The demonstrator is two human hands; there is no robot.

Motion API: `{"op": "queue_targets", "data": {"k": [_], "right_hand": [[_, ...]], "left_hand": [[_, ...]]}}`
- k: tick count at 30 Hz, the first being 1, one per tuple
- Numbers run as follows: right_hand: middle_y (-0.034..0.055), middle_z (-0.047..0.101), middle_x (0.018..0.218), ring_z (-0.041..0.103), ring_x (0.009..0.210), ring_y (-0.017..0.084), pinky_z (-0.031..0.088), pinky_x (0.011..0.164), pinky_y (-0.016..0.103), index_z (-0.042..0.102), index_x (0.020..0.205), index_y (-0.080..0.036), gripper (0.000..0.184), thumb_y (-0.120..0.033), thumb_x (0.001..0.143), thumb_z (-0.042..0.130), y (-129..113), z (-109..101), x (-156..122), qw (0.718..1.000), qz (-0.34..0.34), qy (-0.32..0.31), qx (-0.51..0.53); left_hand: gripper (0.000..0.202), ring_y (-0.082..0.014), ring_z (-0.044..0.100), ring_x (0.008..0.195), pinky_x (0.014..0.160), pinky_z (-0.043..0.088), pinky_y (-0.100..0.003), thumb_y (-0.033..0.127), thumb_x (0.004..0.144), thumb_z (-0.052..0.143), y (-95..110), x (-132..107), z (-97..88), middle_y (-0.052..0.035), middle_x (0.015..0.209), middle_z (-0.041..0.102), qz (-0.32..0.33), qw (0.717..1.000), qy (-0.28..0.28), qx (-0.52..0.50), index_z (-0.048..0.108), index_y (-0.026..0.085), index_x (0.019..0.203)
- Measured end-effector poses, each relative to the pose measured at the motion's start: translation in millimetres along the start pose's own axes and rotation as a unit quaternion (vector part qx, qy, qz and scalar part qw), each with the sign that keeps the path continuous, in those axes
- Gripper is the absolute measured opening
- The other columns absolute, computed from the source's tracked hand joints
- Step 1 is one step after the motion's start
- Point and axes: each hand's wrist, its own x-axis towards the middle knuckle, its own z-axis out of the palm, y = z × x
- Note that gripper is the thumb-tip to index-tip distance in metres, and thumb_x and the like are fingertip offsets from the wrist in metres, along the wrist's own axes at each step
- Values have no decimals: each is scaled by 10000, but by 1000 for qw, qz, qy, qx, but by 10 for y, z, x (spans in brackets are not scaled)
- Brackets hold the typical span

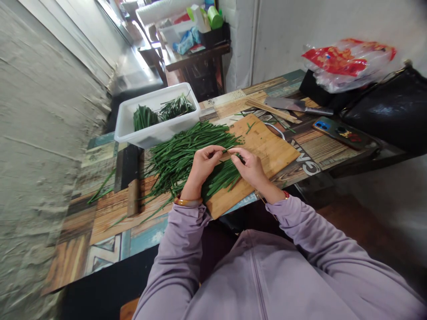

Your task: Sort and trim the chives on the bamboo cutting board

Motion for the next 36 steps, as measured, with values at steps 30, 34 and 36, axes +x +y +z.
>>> {"op": "queue_targets", "data": {"k": [30,34,36], "right_hand": [[-42,543,645,476,540,143,414,575,288,622,1231,-228,377,-367,890,544,-14,-5,-7,999,18,19,-20],[-67,432,589,427,517,140,356,538,281,612,1130,-227,307,-395,883,544,-6,10,-10,999,22,29,-13],[-70,411,583,418,516,142,345,538,284,605,1078,-226,280,-411,877,545,-2,13,-11,999,24,34,-17]], "left_hand": [[113,-153,583,755,736,452,-274,154,834,619,9,12,-13,-16,783,662,120,981,-21,150,729,181,838],[125,-152,604,761,743,464,-273,158,847,606,4,0,-11,-27,806,678,130,980,-39,142,729,176,833],[134,-156,622,776,753,471,-274,160,849,602,4,-8,-11,-33,817,692,134,980,-60,135,732,175,821]]}}
